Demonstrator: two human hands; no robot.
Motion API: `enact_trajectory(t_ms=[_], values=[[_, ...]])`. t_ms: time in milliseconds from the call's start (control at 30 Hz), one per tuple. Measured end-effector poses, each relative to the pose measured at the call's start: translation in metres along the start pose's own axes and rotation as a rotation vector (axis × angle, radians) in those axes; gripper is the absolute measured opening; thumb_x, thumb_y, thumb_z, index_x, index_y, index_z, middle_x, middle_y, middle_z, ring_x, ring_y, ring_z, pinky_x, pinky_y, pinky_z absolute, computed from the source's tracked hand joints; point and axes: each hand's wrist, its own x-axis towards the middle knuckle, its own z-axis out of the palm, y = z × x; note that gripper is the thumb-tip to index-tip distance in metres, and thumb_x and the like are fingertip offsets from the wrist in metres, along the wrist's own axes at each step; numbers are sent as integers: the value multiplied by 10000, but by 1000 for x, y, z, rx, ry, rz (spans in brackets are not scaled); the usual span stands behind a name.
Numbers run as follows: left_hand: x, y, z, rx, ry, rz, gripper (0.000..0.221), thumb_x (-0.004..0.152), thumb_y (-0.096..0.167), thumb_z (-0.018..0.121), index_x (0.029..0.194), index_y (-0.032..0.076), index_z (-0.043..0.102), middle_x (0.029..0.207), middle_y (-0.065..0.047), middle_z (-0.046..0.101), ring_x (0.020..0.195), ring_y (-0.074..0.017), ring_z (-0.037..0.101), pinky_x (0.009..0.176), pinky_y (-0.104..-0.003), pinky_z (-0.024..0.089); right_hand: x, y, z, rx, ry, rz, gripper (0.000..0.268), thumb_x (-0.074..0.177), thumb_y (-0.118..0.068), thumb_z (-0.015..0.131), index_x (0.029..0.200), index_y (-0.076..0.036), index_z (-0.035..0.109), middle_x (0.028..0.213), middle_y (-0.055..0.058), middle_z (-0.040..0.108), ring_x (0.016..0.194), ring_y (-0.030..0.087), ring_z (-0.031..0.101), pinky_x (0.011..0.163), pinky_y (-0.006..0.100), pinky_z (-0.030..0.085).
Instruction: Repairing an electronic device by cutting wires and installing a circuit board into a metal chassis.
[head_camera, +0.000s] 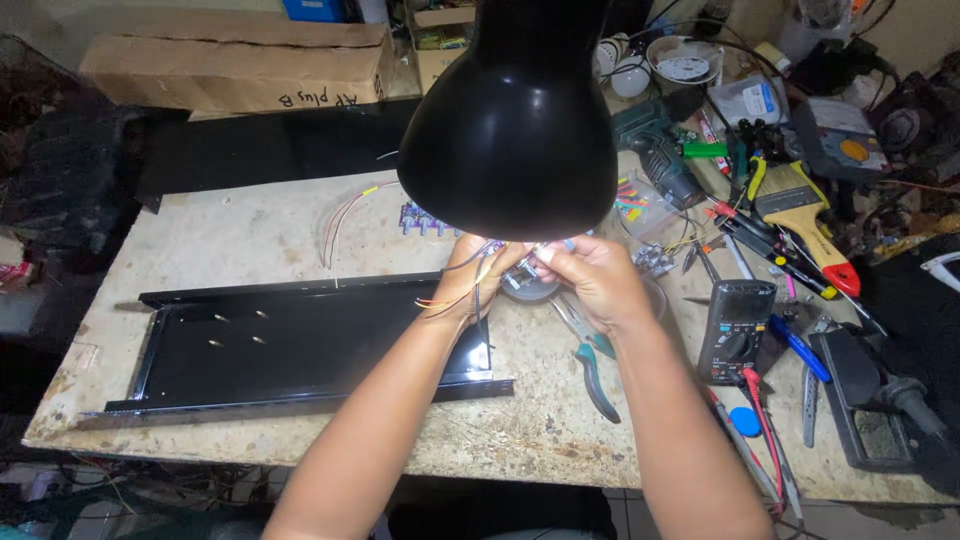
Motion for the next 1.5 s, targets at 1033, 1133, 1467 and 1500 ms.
enact_trajectory(t_ms=[1033, 1133, 1467, 1500], values=[[-9, 22, 13, 82, -70, 25, 224, 822, 25, 841, 1026, -6, 754, 885, -129, 754, 790, -171, 718, 721, -358, 648, -5, -15, -8, -144, -45, 69, 57, 805, 25, 786, 842, 36, 743, 754, 175, 754, 675, 195, 760, 560, 240, 613], [-10, 25, 15, 107, -64, 35, 214, 813, 32, 853, 1002, -8, 763, 866, -126, 756, 770, -155, 710, 725, -346, 643, -5, -16, -8, -140, -33, 51, 81, 780, 49, 801, 833, 53, 741, 738, 187, 747, 663, 210, 762, 551, 251, 617], [-16, 35, 23, 122, -69, 31, 230, 813, 16, 849, 1024, -15, 765, 892, -147, 761, 807, -189, 710, 753, -380, 637, -5, -15, -8, -111, 7, 83, 107, 747, 53, 811, 805, 26, 726, 685, 129, 719, 617, 197, 746, 524, 241, 610], [-17, 35, 23, 122, -64, 29, 227, 817, 13, 845, 1025, -23, 763, 894, -149, 760, 808, -187, 706, 755, -379, 636, -3, -12, -10, -100, 10, 83, 114, 743, 55, 814, 804, 24, 723, 682, 124, 714, 613, 199, 744, 519, 245, 610]])
